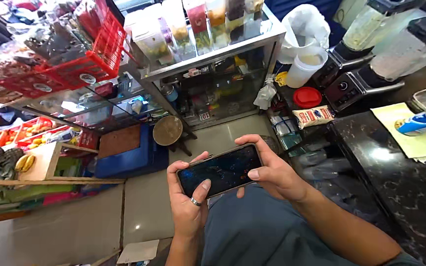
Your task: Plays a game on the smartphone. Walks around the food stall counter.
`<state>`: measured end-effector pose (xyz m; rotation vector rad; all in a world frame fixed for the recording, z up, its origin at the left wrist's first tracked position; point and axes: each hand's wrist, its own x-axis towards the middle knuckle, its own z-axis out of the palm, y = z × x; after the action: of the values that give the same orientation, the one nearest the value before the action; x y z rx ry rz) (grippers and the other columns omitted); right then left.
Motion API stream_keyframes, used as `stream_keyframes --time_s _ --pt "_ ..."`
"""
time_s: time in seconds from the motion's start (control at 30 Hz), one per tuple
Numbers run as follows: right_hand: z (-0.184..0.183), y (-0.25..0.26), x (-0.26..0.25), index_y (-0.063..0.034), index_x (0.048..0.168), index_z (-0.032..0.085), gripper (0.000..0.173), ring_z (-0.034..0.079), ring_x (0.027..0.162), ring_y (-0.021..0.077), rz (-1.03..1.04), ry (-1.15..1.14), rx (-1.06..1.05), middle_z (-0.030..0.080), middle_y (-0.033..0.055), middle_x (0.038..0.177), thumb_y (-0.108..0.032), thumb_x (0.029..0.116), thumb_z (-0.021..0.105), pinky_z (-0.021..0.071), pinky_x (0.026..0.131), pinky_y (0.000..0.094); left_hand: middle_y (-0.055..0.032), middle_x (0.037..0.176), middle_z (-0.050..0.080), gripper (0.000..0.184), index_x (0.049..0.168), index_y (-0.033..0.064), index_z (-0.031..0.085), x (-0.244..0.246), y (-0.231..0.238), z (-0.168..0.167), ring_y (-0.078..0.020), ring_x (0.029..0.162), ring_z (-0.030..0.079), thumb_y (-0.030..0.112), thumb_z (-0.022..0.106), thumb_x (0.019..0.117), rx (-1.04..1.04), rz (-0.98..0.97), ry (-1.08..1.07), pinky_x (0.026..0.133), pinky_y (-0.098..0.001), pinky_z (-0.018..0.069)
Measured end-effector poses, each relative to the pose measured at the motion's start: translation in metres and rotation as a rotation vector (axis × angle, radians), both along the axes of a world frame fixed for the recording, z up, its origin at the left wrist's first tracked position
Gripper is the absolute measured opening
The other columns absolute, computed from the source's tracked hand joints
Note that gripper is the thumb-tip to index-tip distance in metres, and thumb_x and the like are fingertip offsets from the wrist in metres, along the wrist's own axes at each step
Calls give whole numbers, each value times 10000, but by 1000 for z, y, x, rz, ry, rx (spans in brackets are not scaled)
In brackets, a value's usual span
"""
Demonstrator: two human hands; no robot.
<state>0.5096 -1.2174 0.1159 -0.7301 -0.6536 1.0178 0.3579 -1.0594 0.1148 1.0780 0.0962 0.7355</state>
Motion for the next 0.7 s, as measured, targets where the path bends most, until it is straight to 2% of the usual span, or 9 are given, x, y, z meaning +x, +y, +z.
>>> stream_keyframes --time_s 0.23,0.47,0.6,0.7 --pt "-7 0 -6 -222 1449 387 603 687 1086 301 -18 -7 -4 590 139 1322 0 913 554 649 727 442 -223 1327 628 542 1295 130 459 -2 3 -2 -346 1230 638 20 753 853 -7 4 44 954 -455 584" --pt "-10 -1 -7 -236 1452 404 604 696 1050 297 -32 -15 -18 599 148 1302 -47 911 592 651 709 434 -209 1292 646 547 1286 123 452 -4 0 -2 -325 1191 657 22 751 838 -2 47 80 944 -445 582" --pt "-13 -3 -7 -247 1441 404 602 707 1023 297 -30 12 14 606 158 1298 -24 911 586 649 687 412 -216 1298 644 521 1283 126 448 -5 -2 -1 -327 1189 659 -7 720 860 -14 19 65 947 -446 578" --pt "-14 -4 -7 -246 1447 398 614 710 1009 289 -28 10 30 600 155 1306 -4 909 567 648 665 395 -227 1307 637 452 1279 121 456 -5 -4 0 -338 1197 653 -32 638 895 -51 -2 49 954 -459 568"
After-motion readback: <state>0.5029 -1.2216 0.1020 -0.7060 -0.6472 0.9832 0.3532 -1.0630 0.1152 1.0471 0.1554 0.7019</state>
